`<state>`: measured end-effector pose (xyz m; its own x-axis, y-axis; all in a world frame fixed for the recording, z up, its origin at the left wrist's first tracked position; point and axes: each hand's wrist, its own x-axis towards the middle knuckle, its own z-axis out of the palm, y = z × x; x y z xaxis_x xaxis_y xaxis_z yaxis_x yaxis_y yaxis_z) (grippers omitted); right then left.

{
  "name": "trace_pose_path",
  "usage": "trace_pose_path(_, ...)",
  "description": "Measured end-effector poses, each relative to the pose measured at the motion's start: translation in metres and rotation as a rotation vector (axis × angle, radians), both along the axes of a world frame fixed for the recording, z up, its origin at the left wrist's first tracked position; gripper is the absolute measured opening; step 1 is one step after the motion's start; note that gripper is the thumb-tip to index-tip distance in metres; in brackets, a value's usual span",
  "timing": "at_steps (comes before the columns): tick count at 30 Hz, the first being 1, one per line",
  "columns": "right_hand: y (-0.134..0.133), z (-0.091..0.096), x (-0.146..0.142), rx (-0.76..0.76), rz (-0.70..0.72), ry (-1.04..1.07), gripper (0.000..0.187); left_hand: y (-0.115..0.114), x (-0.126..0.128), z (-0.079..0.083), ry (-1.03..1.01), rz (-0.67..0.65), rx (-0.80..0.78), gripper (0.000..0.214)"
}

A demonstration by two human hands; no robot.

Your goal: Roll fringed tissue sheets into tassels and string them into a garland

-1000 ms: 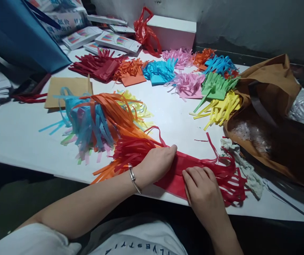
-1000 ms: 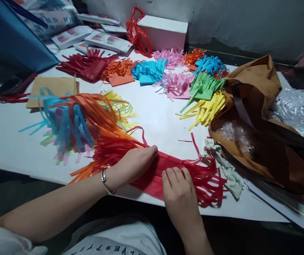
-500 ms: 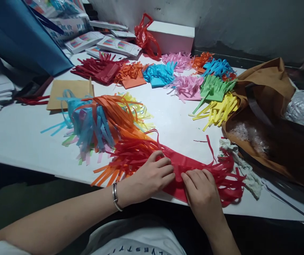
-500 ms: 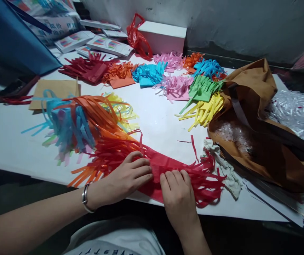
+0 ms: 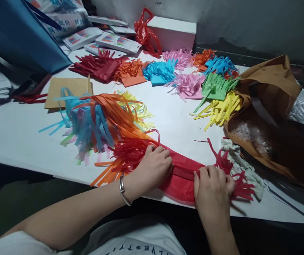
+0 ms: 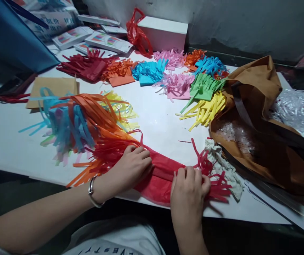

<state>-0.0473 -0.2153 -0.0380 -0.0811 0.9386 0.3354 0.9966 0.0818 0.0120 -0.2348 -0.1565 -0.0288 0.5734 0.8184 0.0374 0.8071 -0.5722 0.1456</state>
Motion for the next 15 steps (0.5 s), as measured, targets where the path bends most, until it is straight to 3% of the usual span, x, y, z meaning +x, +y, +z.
trace_pose_path(2,0.0,0.002,-0.003,0.042,0.092,0.064,0.01,0.003,0.001,-0.002,-0.006,-0.006,-0.011,0.027)
trace_pose_path(6,-0.002,-0.003,-0.006,0.001,0.41,0.192,0.015,0.003,-0.001,-0.001,-0.007,0.001,-0.017,0.023)
trace_pose_path(9,-0.001,-0.007,-0.006,0.04,0.438,0.234,0.015,-0.002,-0.007,0.002,-0.093,-0.033,0.061,0.02)
trace_pose_path(13,0.001,-0.005,-0.011,0.074,0.441,0.316,0.012,-0.009,-0.012,0.001,-0.184,-0.264,0.16,0.009)
trace_pose_path(15,0.0,-0.005,-0.013,0.039,0.458,0.263,0.017,-0.009,-0.014,-0.001,-0.194,-0.31,0.165,0.016)
